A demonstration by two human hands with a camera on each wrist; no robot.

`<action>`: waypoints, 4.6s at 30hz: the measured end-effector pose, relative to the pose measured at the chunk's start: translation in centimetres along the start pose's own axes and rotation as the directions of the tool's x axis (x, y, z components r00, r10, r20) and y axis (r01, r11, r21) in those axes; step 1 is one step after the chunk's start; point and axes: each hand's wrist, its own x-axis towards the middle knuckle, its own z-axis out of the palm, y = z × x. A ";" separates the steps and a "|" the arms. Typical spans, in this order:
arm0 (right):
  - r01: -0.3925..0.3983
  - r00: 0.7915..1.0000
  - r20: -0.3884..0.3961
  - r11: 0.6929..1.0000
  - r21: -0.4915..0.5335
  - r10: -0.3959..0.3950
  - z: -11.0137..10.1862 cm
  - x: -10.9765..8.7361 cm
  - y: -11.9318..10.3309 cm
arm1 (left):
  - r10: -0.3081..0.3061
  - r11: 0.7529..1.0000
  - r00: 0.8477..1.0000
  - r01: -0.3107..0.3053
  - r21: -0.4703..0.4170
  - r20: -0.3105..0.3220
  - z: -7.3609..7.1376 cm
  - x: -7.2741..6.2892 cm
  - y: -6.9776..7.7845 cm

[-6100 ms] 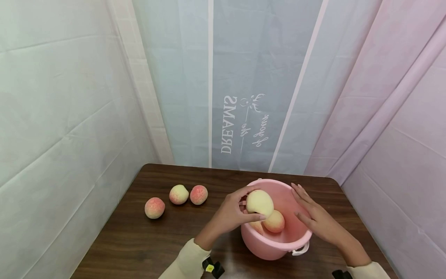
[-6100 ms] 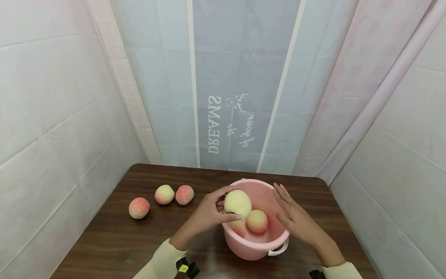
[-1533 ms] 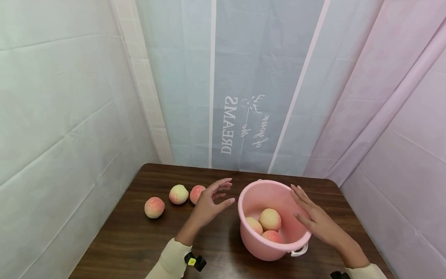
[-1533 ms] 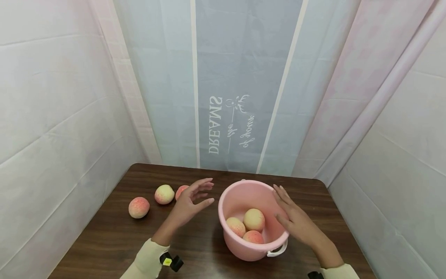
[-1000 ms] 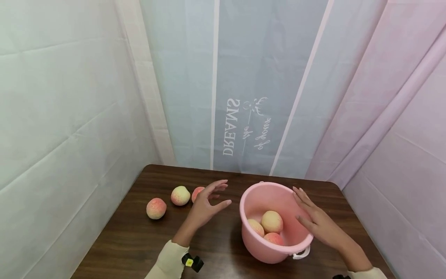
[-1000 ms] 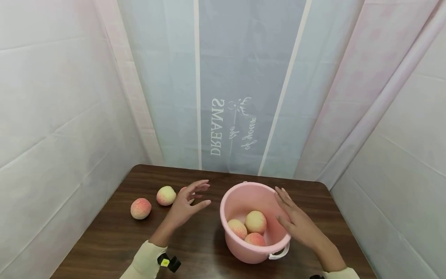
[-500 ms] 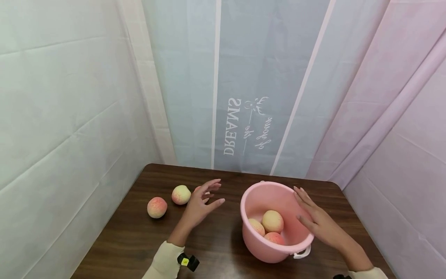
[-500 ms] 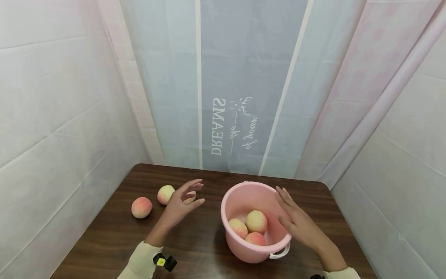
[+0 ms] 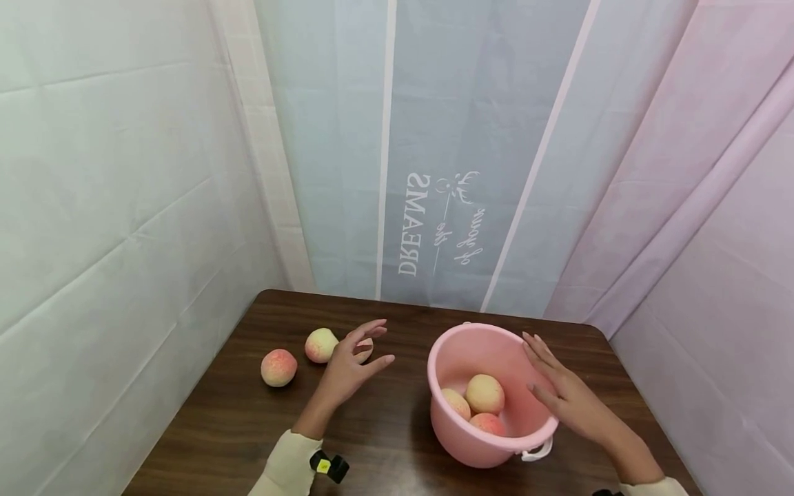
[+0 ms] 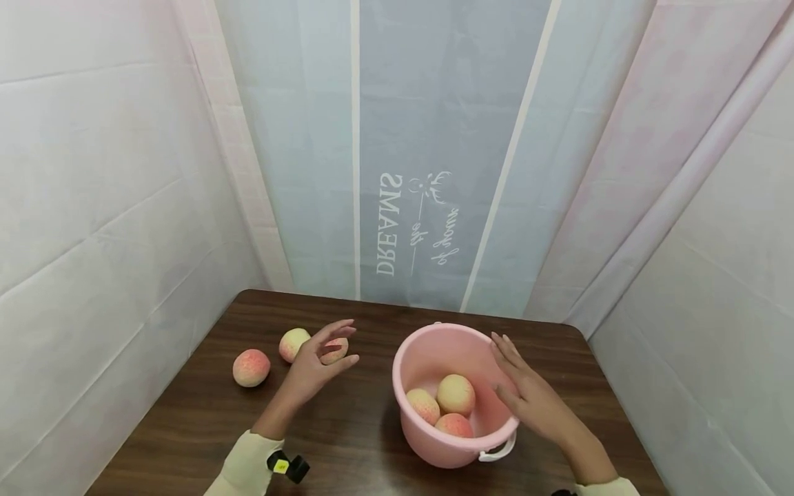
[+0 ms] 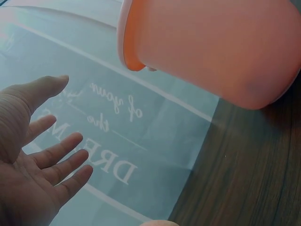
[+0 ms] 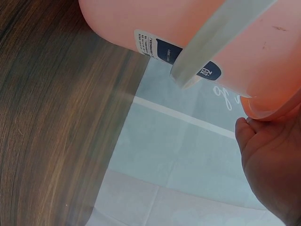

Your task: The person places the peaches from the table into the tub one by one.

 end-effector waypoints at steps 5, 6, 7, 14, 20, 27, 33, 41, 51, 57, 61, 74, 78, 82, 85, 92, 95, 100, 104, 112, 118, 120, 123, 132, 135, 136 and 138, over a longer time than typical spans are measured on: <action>0.003 1.000 -0.003 1.000 0.002 -0.003 0.2 -0.2 -0.1 | -0.023 1.000 1.000 0.023 -0.019 0.009 -0.3 -0.2 -0.4; 0.004 1.000 -0.005 1.000 0.002 -0.004 0.2 -0.2 -0.1 | -0.027 0.999 1.000 0.028 -0.022 0.012 -0.4 -0.2 -0.4; 0.005 1.000 -0.008 1.000 0.002 -0.005 0.2 -0.2 -0.2 | -0.031 0.999 0.999 0.032 -0.025 0.015 -0.4 -0.2 -0.5; 0.004 1.000 -0.004 1.000 -0.008 -0.004 -0.1 0.0 -0.3 | -0.022 0.999 1.000 0.023 -0.038 0.018 -0.5 0.1 -0.9; 0.006 1.000 0.002 1.000 -0.004 -0.006 -0.1 0.2 -0.2 | -0.013 0.999 1.000 0.013 -0.031 -0.002 -0.7 0.2 -1.2; 0.011 1.000 0.006 1.000 0.002 -0.011 -0.2 0.2 0.0 | -0.052 0.998 0.999 0.052 -0.037 0.002 -1.1 0.1 -1.5; 0.000 1.000 0.004 1.000 0.006 0.000 -0.1 0.0 -0.1 | -0.052 0.998 0.999 0.052 -0.033 0.000 -1.4 0.0 -2.1; -0.012 1.000 0.008 1.000 0.006 0.012 -0.2 0.0 -0.2 | -0.068 0.997 0.998 0.067 -0.040 -0.013 -1.5 0.0 -3.1; -0.005 1.000 0.009 1.000 0.015 0.005 -0.3 0.1 -0.1 | -0.059 0.998 0.997 0.059 -0.019 -0.041 -1.7 0.1 -4.1; -0.017 1.000 0.018 1.000 0.020 0.017 -0.3 0.1 -0.2 | -0.047 0.999 0.997 0.048 0.011 -0.061 -1.8 0.4 -6.4; -0.019 1.000 0.019 1.000 0.021 0.018 -0.3 0.1 -0.3 | -0.043 0.998 0.996 0.046 0.038 -0.079 -1.9 0.9 -9.0; -0.025 1.000 0.016 1.000 0.010 0.025 -0.2 0.0 -0.1 | -0.056 0.990 0.988 0.073 0.117 -0.142 -1.9 1.0 -10.2; -0.039 0.999 0.022 0.999 0.011 0.038 -0.3 0.0 -0.1 | -0.063 0.987 0.984 0.086 0.139 -0.165 -1.8 1.1 -10.5; -0.039 0.999 0.022 0.999 0.011 0.039 -0.3 0.0 -0.1 | -0.070 0.983 0.979 0.099 0.153 -0.190 -1.6 1.2 -10.9; -0.033 0.999 0.020 0.999 0.012 0.033 -0.2 0.0 -0.1 | -0.064 0.983 0.976 0.098 0.158 -0.207 -1.5 1.2 -11.2; -0.044 0.999 0.024 0.999 0.013 0.044 -0.1 0.0 -0.1 | -0.051 0.977 0.964 0.103 0.189 -0.261 -1.2 1.3 -11.9; -0.042 0.999 0.022 0.999 0.011 0.042 -0.1 0.0 -0.1 | -0.037 0.972 0.959 0.100 0.214 -0.281 -1.1 1.3 -12.1; -0.030 0.999 0.019 0.999 0.011 0.030 0.0 0.1 -0.1 | -0.016 0.967 0.954 0.091 0.239 -0.299 -0.9 1.3 -12.6; -0.035 0.999 0.018 0.999 0.009 0.035 -0.1 0.1 -0.1 | -0.004 0.962 0.954 0.085 0.258 -0.299 -0.8 1.4 -12.9; -0.042 0.999 0.022 0.999 0.004 0.042 -0.1 0.1 -0.2 | 0.019 0.964 0.952 0.064 0.259 -0.304 -0.3 1.8 -13.6; -0.042 0.999 0.017 0.999 0.003 0.042 0.0 0.0 -0.3 | 0.038 0.962 0.953 0.046 0.269 -0.301 0.0 2.0 -13.8; -0.043 0.999 0.017 0.999 0.000 0.043 -0.1 0.0 -0.3 | 0.050 0.961 0.952 0.037 0.274 -0.303 0.1 2.1 -13.8; -0.045 0.999 0.016 0.999 -0.003 0.045 -0.1 0.0 -0.3 | 0.061 0.960 0.951 0.028 0.280 -0.303 0.1 2.1 -13.9; -0.037 0.999 0.014 0.999 -0.002 0.037 -0.1 0.0 -0.3 | 0.073 0.957 0.950 0.019 0.289 -0.304 0.0 2.5 -14.2; -0.040 0.999 0.015 0.999 -0.003 0.040 -0.1 0.0 -0.2 | 0.073 0.958 0.950 0.018 0.286 -0.304 -0.1 2.6 -14.2; -0.039 0.999 0.015 0.999 -0.003 0.039 -0.1 0.0 -0.3 | 0.073 0.957 0.950 0.018 0.288 -0.304 -0.1 2.7 -14.3; -0.037 0.999 0.014 0.999 -0.004 0.037 -0.1 0.0 -0.3 | 0.078 0.955 0.951 0.015 0.296 -0.299 -0.1 2.7 -14.5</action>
